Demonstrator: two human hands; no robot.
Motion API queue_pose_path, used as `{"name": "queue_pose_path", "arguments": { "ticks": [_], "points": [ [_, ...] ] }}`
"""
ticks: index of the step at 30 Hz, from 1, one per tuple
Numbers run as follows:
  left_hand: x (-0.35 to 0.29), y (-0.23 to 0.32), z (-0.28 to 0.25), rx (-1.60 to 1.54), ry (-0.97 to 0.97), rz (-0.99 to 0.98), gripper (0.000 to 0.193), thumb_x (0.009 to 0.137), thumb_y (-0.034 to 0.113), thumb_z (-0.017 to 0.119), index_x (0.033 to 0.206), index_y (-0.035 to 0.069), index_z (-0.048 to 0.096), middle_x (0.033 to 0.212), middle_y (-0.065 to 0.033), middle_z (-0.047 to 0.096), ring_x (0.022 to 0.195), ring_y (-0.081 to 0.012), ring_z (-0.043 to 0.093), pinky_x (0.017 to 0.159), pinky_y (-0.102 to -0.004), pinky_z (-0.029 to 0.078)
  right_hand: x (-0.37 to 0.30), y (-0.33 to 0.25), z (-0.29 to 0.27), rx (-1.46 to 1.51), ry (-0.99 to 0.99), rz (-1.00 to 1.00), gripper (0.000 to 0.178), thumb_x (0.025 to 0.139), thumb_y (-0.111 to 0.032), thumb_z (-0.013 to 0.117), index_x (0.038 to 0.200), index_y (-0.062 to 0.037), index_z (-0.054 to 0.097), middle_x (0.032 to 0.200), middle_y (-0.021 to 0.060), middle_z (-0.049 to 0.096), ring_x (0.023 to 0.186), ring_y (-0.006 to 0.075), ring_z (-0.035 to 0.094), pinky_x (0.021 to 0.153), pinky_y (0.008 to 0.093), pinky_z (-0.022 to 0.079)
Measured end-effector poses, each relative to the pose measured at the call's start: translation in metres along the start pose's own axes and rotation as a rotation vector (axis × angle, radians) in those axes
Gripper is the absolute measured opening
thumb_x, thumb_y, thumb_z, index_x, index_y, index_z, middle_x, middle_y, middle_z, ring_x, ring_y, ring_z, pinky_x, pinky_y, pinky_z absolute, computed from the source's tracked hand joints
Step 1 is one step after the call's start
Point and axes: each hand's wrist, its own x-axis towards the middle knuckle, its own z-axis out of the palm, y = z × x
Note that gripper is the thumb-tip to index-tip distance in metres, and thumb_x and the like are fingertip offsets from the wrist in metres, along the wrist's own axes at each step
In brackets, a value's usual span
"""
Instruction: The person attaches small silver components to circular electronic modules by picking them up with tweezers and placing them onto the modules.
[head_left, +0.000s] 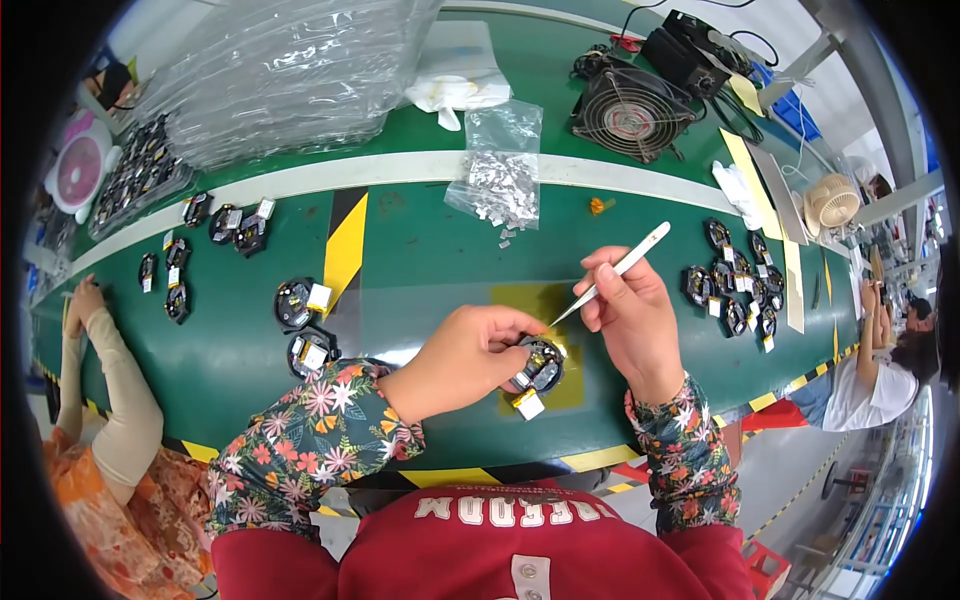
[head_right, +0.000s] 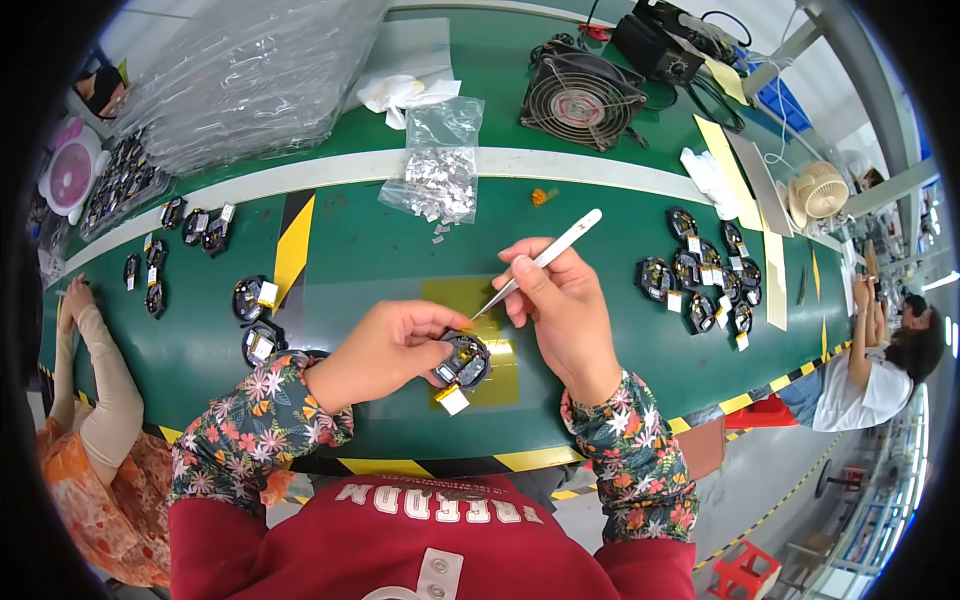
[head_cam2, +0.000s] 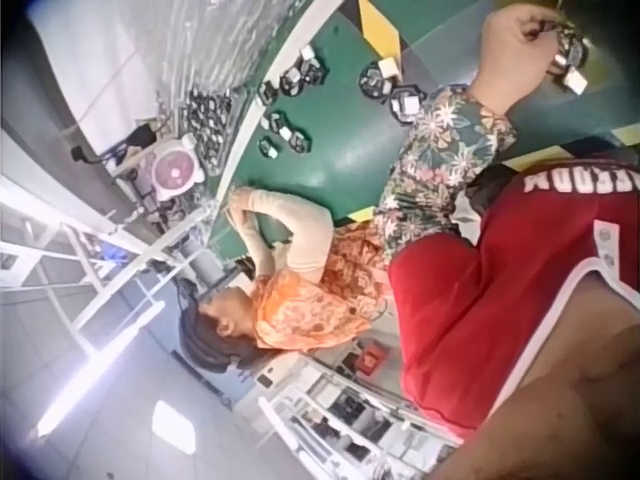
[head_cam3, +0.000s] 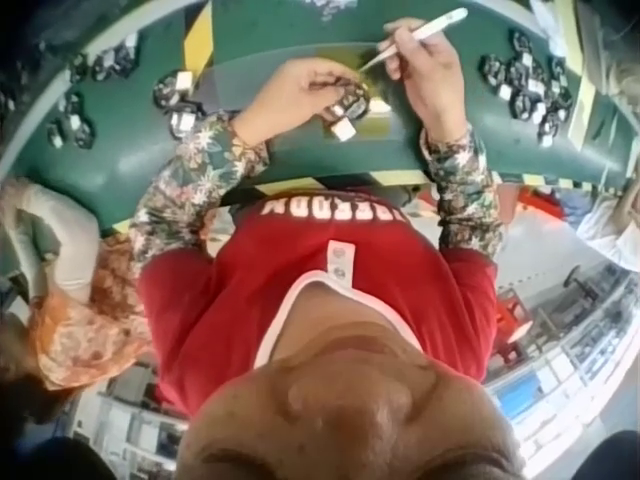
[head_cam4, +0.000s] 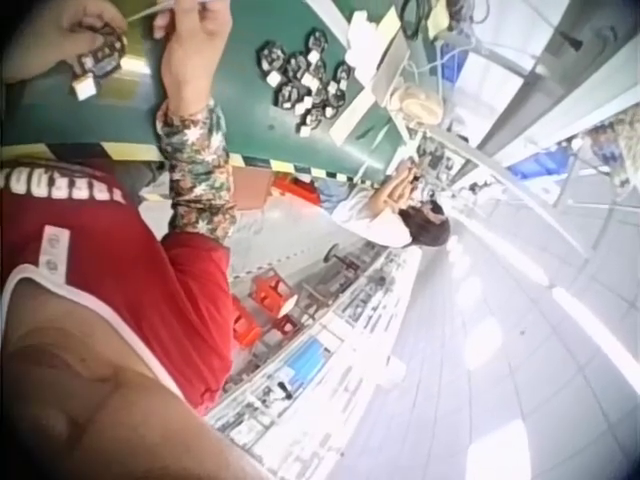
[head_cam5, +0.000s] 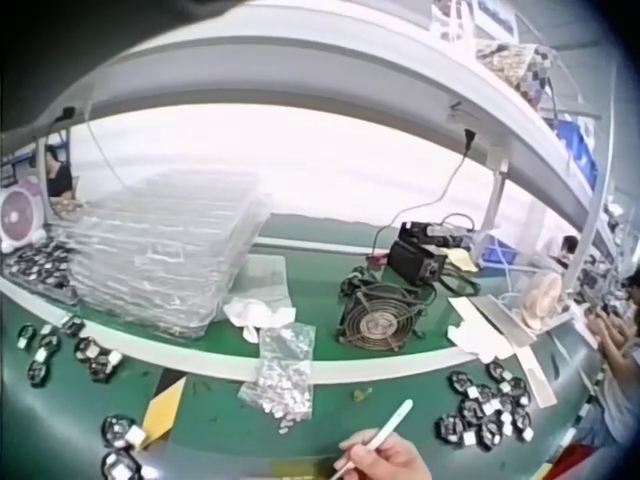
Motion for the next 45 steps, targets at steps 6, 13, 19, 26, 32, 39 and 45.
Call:
{"name": "queue_pose_path", "arguments": {
  "ticks": [6, 13, 19, 26, 32, 39, 45],
  "points": [
    [0.002, 0.001, 0.0, -0.06, 0.004, -0.023, 0.031, 0.084, -0.002, 0.048, 0.114, -0.007, 0.049, 0.095, -0.0108, 0.06, 0.079, -0.0121, 0.06, 0.065, -0.0236, 0.052, -0.001, 0.002, 0.002, -0.028, -0.013, 0.034, 0.014, 0.089, -0.014, 0.053, 0.096, -0.0026, 0.056, 0.075, 0.0058, 0.06, 0.054, 0.0085, 0.049, 0.049, 0.0202, 0.039],
    [0.001, 0.002, -0.001, -0.083, -0.001, -0.027, 0.032, 0.083, -0.002, 0.048, 0.114, -0.007, 0.049, 0.097, -0.0115, 0.06, 0.079, -0.0121, 0.06, 0.065, -0.0236, 0.052, -0.002, 0.003, 0.002, -0.079, -0.032, 0.063, 0.014, 0.088, -0.015, 0.055, 0.096, -0.0036, 0.056, 0.074, 0.0048, 0.06, 0.055, 0.0072, 0.05, 0.049, 0.0187, 0.039],
    [-0.001, 0.005, 0.0, -0.052, 0.012, -0.037, 0.03, 0.085, 0.002, 0.051, 0.113, -0.006, 0.05, 0.094, -0.01, 0.061, 0.077, -0.0107, 0.06, 0.063, -0.0226, 0.052, -0.003, 0.001, 0.003, -0.101, -0.046, 0.064, 0.015, 0.088, -0.016, 0.055, 0.096, -0.0034, 0.056, 0.075, 0.0045, 0.061, 0.055, 0.0064, 0.051, 0.048, 0.0179, 0.039],
    [0.0, 0.002, 0.001, -0.041, 0.026, -0.031, 0.027, 0.086, 0.004, 0.053, 0.111, -0.005, 0.052, 0.092, -0.0088, 0.062, 0.077, -0.0099, 0.06, 0.062, -0.022, 0.051, -0.003, 0.001, 0.003, -0.125, -0.059, 0.058, 0.016, 0.088, -0.017, 0.056, 0.097, -0.0033, 0.056, 0.075, 0.0046, 0.061, 0.055, 0.0059, 0.051, 0.049, 0.0178, 0.039],
    [0.001, 0.001, 0.004, 0.013, 0.091, -0.041, 0.023, 0.084, 0.001, 0.055, 0.106, -0.005, 0.055, 0.088, -0.0069, 0.063, 0.076, -0.0085, 0.06, 0.062, -0.0212, 0.05, -0.005, 0.0, 0.006, -0.157, -0.049, 0.039, 0.017, 0.087, -0.016, 0.055, 0.097, -0.0025, 0.055, 0.075, 0.0048, 0.061, 0.056, 0.006, 0.051, 0.049, 0.0181, 0.039],
    [0.001, 0.001, 0.004, 0.016, 0.105, 0.044, 0.017, 0.082, -0.002, 0.056, 0.099, -0.004, 0.059, 0.086, -0.006, 0.063, 0.075, -0.0073, 0.059, 0.067, -0.0202, 0.048, -0.013, -0.006, 0.006, -0.293, 0.035, -0.546, 0.013, 0.09, -0.012, 0.047, 0.096, -0.0008, 0.05, 0.083, 0.0099, 0.056, 0.07, 0.0143, 0.051, 0.06, 0.0269, 0.041],
    [-0.005, 0.005, 0.002, -0.108, 0.09, 0.024, 0.018, 0.081, -0.004, 0.054, 0.099, -0.004, 0.06, 0.089, -0.0057, 0.063, 0.078, -0.0077, 0.059, 0.069, -0.0207, 0.048, -0.02, -0.01, 0.014, -0.915, -0.277, -0.739, 0.018, 0.072, 0.005, 0.05, 0.082, -0.0018, 0.062, 0.08, 0.0114, 0.053, 0.065, 0.021, 0.053, 0.059, 0.0287, 0.043]
  ]
}}
